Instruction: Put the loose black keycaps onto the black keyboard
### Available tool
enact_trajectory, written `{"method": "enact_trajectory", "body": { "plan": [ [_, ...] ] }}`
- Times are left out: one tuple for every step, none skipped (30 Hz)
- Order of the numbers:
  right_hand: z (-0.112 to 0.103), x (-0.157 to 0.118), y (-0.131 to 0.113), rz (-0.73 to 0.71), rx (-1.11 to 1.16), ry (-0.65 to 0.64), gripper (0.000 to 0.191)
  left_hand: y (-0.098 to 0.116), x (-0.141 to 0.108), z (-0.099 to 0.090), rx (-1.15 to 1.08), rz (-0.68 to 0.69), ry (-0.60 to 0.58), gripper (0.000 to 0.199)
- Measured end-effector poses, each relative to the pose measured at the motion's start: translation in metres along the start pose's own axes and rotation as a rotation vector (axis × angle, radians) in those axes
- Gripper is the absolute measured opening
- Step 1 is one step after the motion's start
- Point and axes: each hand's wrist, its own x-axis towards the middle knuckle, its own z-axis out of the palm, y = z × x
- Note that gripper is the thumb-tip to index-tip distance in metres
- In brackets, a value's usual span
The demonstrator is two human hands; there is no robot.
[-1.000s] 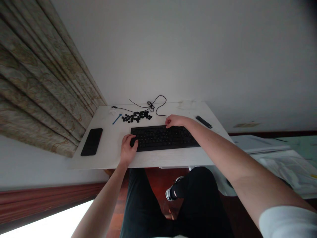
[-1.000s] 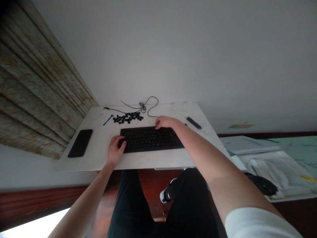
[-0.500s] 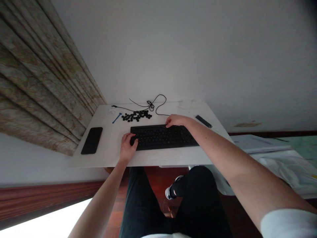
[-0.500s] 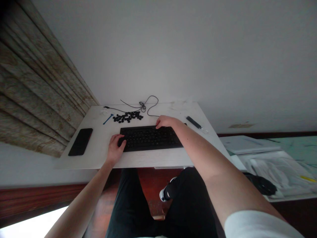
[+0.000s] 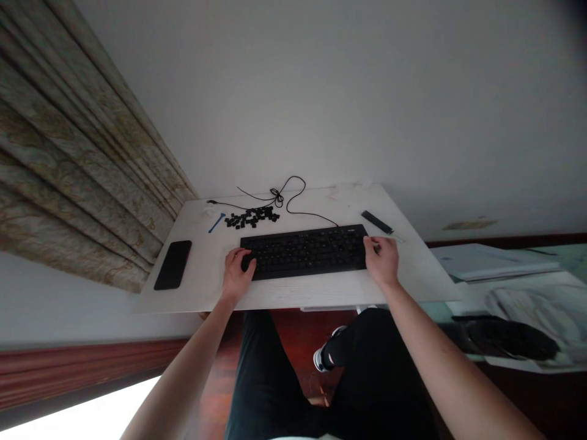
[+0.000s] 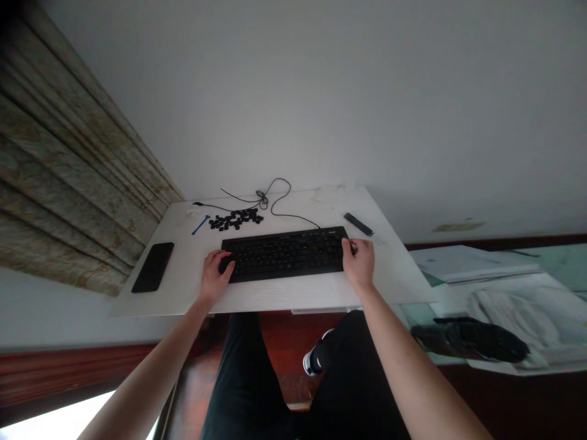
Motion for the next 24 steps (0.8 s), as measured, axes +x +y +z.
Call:
{"method": "enact_trajectory", "body": {
  "plan": [
    [0.000,-0.004,0.002,0.009,0.012,-0.002,0.045,-0.001,0.002,0.001,0.004,0.002,0.007,0.020],
    [0.001,-0.006,0.002,0.009,0.012,-0.016,0.046,-0.001,0.006,0.001,0.009,0.003,0.016,0.020],
    [0.002,-0.006,0.001,0.002,0.000,-0.036,0.046,-0.003,0.011,0.002,0.017,0.005,0.026,0.020],
    [0.003,-0.005,-0.001,-0.011,-0.020,-0.060,0.046,-0.004,0.019,0.003,0.030,0.007,0.035,0.020],
    [0.003,-0.004,-0.003,-0.024,-0.040,-0.083,0.045,-0.006,0.029,0.004,0.053,0.013,0.042,0.020],
    [0.003,-0.002,-0.005,-0.034,-0.055,-0.102,0.045,-0.008,0.041,0.006,0.083,0.021,0.041,0.021],
    [0.003,-0.001,-0.006,-0.039,-0.065,-0.110,0.045,-0.009,0.054,0.008,0.120,0.017,0.041,0.022],
    [0.003,0.000,-0.007,-0.038,-0.071,-0.112,0.046,-0.011,0.068,0.011,0.157,0.014,0.025,0.024],
    [0.002,0.000,-0.008,-0.035,-0.076,-0.111,0.047,-0.012,0.082,0.014,0.184,0.018,-0.016,0.026],
    [0.002,0.000,-0.008,-0.032,-0.081,-0.111,0.047,-0.012,0.094,0.018,0.205,0.028,-0.081,0.027],
    [0.001,0.000,-0.008,-0.031,-0.087,-0.113,0.048,-0.012,0.106,0.022,0.232,0.037,-0.139,0.028],
    [0.000,-0.001,-0.008,-0.031,-0.094,-0.117,0.048,-0.011,0.116,0.027,0.266,0.054,-0.202,0.028],
    [0.000,-0.001,-0.008,-0.032,-0.100,-0.121,0.048,-0.010,0.124,0.031,0.301,0.063,-0.252,0.028],
    [0.000,-0.002,-0.008,-0.033,-0.105,-0.128,0.048,-0.008,0.130,0.036,0.338,0.072,-0.288,0.027],
    [0.000,-0.002,-0.008,-0.033,-0.108,-0.132,0.049,-0.006,0.135,0.040,0.374,0.078,-0.311,0.026],
    [0.000,-0.002,-0.008,-0.033,-0.111,-0.136,0.049,-0.004,0.138,0.043,0.407,0.079,-0.319,0.026],
    [0.000,-0.002,-0.008,-0.031,-0.113,-0.138,0.048,-0.003,0.141,0.046,0.435,0.078,-0.319,0.025],
    [0.000,-0.002,-0.008,-0.028,-0.114,-0.140,0.048,-0.001,0.142,0.048,0.455,0.076,-0.314,0.025],
    [0.000,-0.002,-0.008,-0.025,-0.116,-0.141,0.048,0.000,0.143,0.050,0.469,0.072,-0.309,0.026],
    [0.000,-0.002,-0.008,-0.024,-0.117,-0.142,0.047,0.001,0.144,0.051,0.477,0.068,-0.306,0.027],
    [0.000,-0.002,-0.008,-0.023,-0.117,-0.142,0.047,0.002,0.144,0.052,0.482,0.067,-0.304,0.030],
    [0.000,-0.002,-0.008,-0.024,-0.117,-0.143,0.047,0.002,0.144,0.053,0.485,0.067,-0.304,0.032],
    [0.000,-0.002,-0.008,-0.025,-0.116,-0.143,0.046,0.003,0.143,0.053,0.489,0.067,-0.305,0.034],
    [0.000,-0.002,-0.008,-0.025,-0.114,-0.143,0.046,0.004,0.143,0.053,0.493,0.067,-0.306,0.036]
  ]
}}
